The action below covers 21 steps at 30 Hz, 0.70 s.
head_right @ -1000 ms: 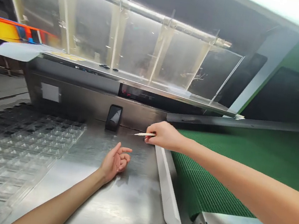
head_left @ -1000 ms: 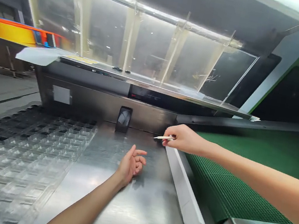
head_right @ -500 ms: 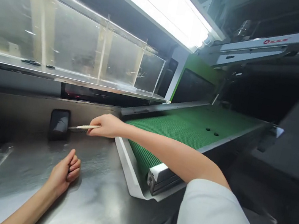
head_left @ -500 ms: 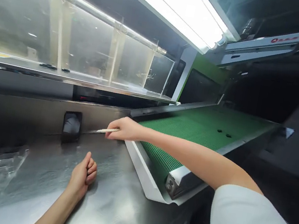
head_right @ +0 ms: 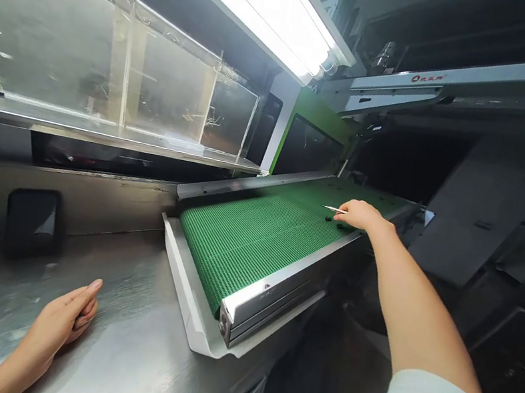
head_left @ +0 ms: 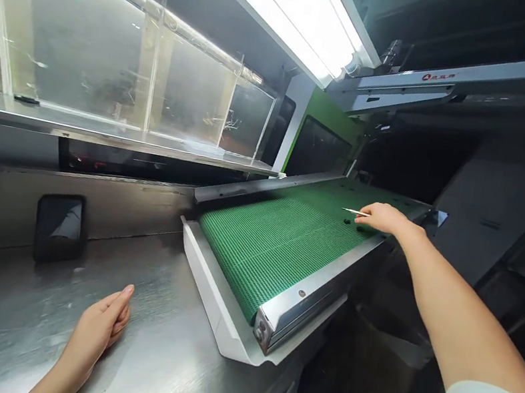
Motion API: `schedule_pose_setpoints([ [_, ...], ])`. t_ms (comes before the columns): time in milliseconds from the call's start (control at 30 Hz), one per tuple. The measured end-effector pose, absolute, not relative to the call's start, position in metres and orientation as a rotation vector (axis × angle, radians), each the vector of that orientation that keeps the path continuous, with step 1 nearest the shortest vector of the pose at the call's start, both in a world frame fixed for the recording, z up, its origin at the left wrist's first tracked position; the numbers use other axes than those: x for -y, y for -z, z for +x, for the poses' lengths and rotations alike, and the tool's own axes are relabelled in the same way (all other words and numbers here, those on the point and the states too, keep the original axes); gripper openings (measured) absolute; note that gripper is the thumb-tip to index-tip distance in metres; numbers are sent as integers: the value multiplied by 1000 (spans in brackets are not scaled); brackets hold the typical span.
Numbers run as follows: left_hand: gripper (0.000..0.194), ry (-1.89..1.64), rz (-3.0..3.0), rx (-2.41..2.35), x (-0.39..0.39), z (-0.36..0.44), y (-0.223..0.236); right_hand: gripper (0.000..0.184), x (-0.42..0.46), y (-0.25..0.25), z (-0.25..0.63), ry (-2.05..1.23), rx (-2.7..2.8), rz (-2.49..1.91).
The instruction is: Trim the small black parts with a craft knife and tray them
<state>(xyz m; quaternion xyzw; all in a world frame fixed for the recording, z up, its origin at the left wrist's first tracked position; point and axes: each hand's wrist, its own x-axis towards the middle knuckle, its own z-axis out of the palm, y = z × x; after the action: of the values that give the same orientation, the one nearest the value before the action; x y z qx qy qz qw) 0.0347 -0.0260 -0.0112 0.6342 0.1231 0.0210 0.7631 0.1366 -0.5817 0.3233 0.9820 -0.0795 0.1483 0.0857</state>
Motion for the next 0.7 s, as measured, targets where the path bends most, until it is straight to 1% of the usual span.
schedule_pose_setpoints([
  [133, 83, -45, 1403, -230, 23, 37, 19, 12, 612, -315, 145, -287, 301, 2987],
  [367, 84, -44, 1410, -259, 24, 30, 10, 2, 620, -305, 163, -197, 315, 2981],
  [500, 85, -58, 1386, -264, 25, 27, 7, 11, 624, -304, 166, -220, 382, 2960],
  [700, 85, -38, 1404, -236, 22, 31, 14, 17, 628, -305, 169, -254, 409, 2981],
])
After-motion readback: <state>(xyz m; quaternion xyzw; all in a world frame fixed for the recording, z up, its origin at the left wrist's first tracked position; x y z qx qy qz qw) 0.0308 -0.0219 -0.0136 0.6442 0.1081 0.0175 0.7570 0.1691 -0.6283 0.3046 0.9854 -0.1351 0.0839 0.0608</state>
